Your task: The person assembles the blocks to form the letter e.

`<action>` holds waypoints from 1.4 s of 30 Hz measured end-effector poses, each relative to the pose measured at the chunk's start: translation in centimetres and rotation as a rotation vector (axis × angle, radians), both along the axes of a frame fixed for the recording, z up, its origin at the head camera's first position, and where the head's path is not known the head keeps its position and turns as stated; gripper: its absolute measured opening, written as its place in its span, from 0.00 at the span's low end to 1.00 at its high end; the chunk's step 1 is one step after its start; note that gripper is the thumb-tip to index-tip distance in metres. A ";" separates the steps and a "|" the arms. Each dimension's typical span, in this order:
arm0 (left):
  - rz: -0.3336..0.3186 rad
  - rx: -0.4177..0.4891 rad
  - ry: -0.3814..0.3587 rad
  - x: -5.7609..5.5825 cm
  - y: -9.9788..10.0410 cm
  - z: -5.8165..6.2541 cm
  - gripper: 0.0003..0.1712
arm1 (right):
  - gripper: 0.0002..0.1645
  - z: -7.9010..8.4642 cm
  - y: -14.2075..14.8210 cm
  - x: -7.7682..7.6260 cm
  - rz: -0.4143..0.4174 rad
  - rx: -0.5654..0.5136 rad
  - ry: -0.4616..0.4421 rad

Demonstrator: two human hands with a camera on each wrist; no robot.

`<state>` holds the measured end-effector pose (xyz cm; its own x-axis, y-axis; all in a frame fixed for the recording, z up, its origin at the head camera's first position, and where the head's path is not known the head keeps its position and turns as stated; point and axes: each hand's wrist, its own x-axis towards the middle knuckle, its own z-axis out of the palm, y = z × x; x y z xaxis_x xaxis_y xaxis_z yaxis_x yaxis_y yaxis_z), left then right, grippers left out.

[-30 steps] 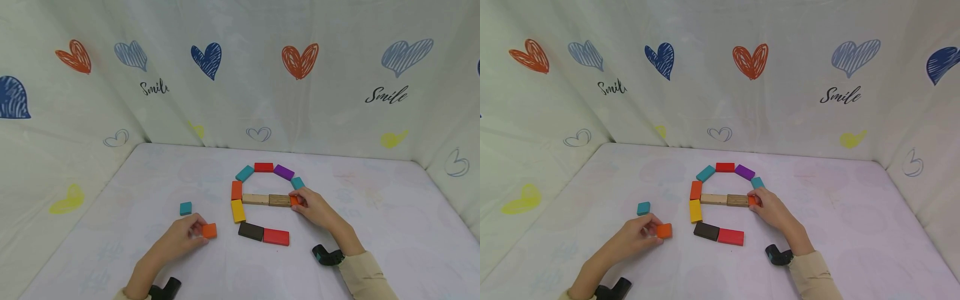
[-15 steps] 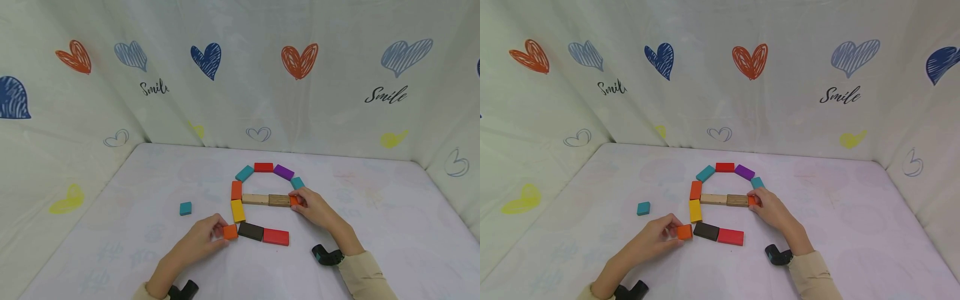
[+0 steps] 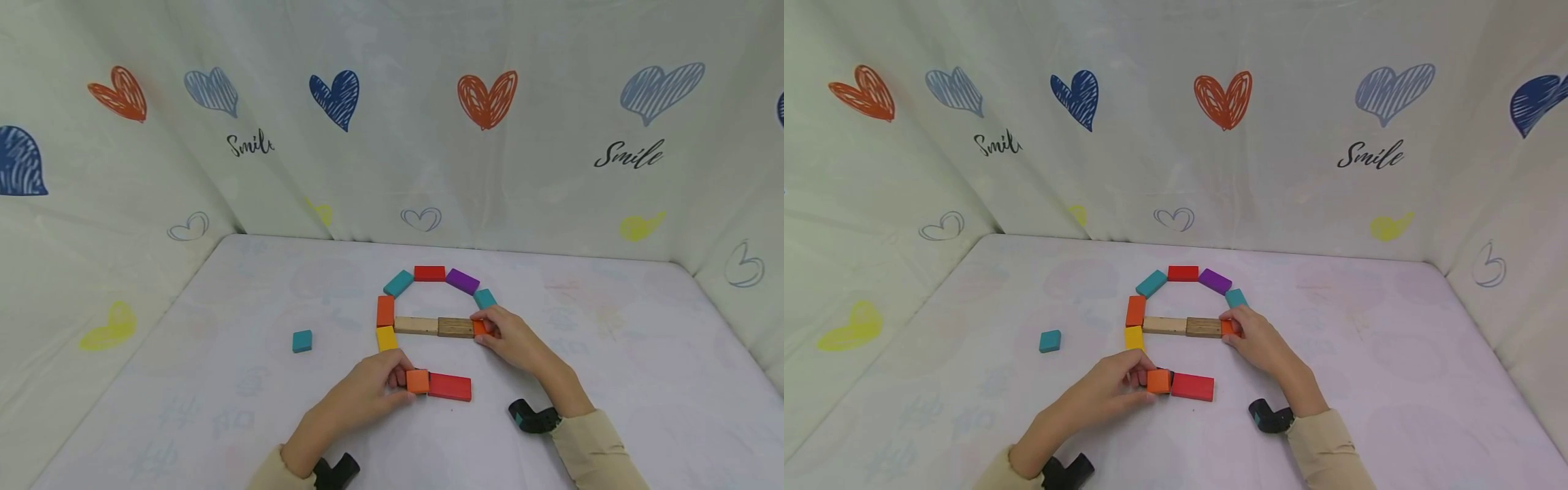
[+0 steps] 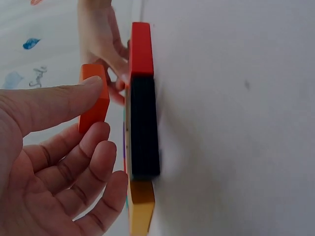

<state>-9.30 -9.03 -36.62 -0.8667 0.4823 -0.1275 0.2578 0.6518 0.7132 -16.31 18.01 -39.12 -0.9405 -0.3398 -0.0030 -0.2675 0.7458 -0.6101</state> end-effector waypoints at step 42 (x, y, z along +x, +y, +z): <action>-0.112 -0.212 0.167 -1.2 8.3 -1.0 0.19 | 0.21 0.3 0.0 0.0 0.017 -0.031 0.007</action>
